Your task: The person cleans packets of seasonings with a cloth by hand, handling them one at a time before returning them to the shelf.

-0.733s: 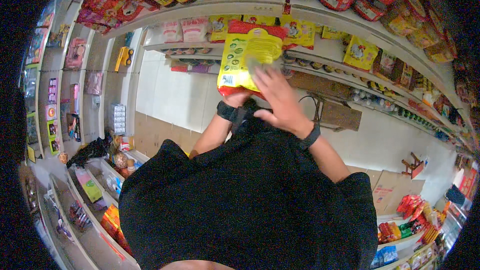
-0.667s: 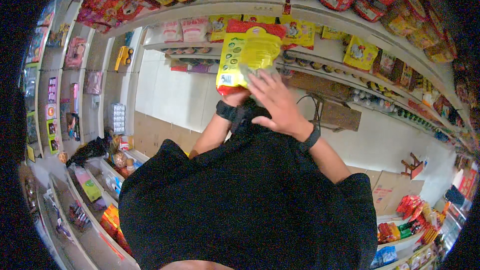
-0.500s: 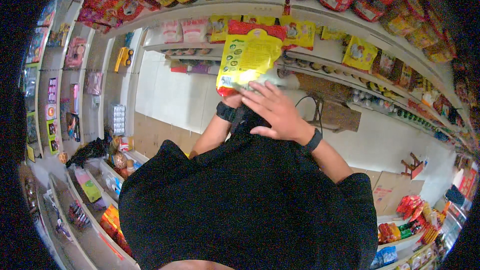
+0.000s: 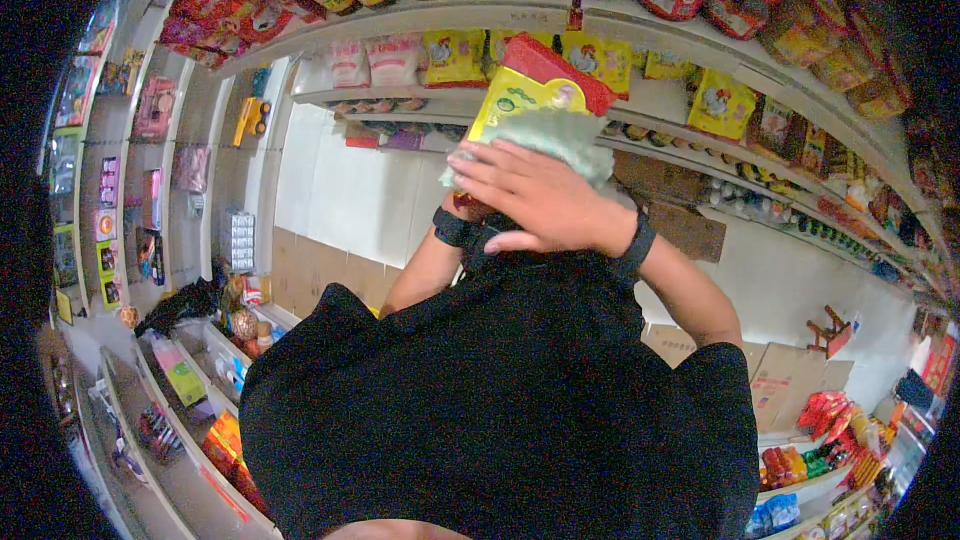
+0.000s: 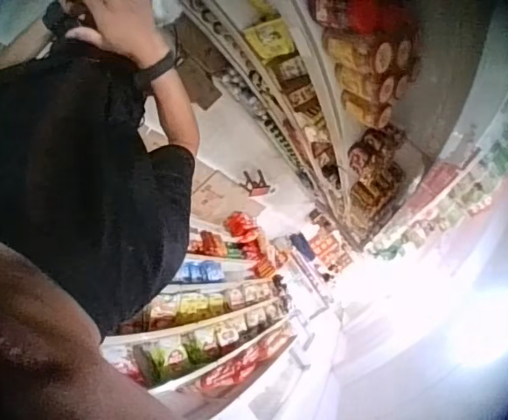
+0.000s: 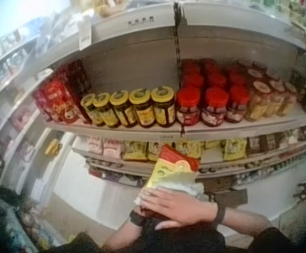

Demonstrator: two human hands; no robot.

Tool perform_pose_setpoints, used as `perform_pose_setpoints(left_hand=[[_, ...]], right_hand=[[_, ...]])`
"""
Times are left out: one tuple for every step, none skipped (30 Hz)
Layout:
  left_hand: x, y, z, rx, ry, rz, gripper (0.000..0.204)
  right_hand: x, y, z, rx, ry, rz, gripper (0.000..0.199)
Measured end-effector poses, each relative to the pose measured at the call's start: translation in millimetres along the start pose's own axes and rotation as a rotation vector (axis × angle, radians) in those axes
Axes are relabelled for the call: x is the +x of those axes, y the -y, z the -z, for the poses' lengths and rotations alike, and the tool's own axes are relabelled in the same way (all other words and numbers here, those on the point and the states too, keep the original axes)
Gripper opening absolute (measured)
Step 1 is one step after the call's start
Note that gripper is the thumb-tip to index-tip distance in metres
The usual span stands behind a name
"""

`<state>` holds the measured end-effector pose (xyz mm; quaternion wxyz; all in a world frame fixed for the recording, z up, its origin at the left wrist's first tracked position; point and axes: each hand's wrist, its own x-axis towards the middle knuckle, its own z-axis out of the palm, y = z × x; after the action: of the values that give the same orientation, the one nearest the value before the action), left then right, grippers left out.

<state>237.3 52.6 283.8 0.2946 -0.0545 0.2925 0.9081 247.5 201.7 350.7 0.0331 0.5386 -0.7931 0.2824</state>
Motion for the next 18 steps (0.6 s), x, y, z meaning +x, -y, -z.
perform_pose_setpoints(left_hand=[[-3.2,9.9,9.3,0.182,-0.033,-0.114,0.056],[-3.6,9.4,15.7,-0.145,0.090,-0.083,0.054],[-5.5,8.9,21.6,-0.468,0.199,-0.022,0.051],[-0.5,7.6,25.8,-0.468,0.198,-0.029,0.051],[4.2,6.4,31.0,-0.463,0.265,-0.030,0.051],[7.7,6.6,36.1,-0.457,0.332,-0.031,0.050],[9.6,9.4,40.8,-0.423,0.401,-0.043,0.050],[10.5,8.9,35.5,-0.422,0.402,-0.043,0.050],[10.5,8.7,29.0,-0.472,0.386,-0.031,0.050],[10.7,8.0,24.8,-0.523,0.370,-0.018,0.050],[9.9,6.5,25.6,-0.488,0.310,-0.025,0.051],[9.6,5.6,25.9,-0.488,0.312,-0.029,0.051],[8.9,5.5,25.9,-0.513,0.287,-0.043,0.052],[6.2,4.7,25.3,-0.539,0.259,-0.056,0.053],[4.3,6.8,30.6,-0.488,0.169,-0.078,0.054],[6.7,11.6,41.4,-0.490,0.167,-0.079,0.054],[10.8,17.6,55.1,-0.458,0.148,-0.095,0.055],[13.0,24.4,65.4,-0.427,0.126,-0.108,0.056]], right_hand=[[2.1,-3.5,2.6,-0.031,0.010,-0.008,0.076],[3.2,-7.8,4.8,-0.032,0.010,-0.007,0.076],[3.1,-12.4,7.3,-0.066,-0.017,-0.036,0.077],[3.1,-17.2,9.7,-0.100,-0.045,-0.065,0.078],[4.3,-20.8,11.0,-0.113,-0.048,-0.114,0.079],[4.4,-25.3,12.0,-0.109,-0.045,-0.110,0.079],[4.0,-29.7,13.0,-0.149,-0.080,-0.163,0.078],[4.0,-33.4,14.8,-0.195,-0.119,-0.220,0.077],[4.2,-33.7,16.1,-0.186,-0.134,-0.245,0.076],[2.8,-33.1,15.5,-0.188,-0.135,-0.246,0.076],[1.2,-32.3,13.7,-0.181,-0.160,-0.286,0.075],[-0.6,-32.7,11.8,-0.173,-0.185,-0.326,0.074],[-4.2,-35.2,10.3,-0.175,-0.183,-0.323,0.074],[-8.1,-37.1,8.6,-0.171,-0.206,-0.340,0.073],[-10.7,-38.3,6.7,-0.167,-0.229,-0.359,0.071],[-12.3,-37.0,4.1,-0.165,-0.226,-0.358,0.071],[-13.0,-32.3,3.4,-0.163,-0.210,-0.363,0.070],[-15.4,-28.3,1.7,-0.158,-0.194,-0.370,0.068]])
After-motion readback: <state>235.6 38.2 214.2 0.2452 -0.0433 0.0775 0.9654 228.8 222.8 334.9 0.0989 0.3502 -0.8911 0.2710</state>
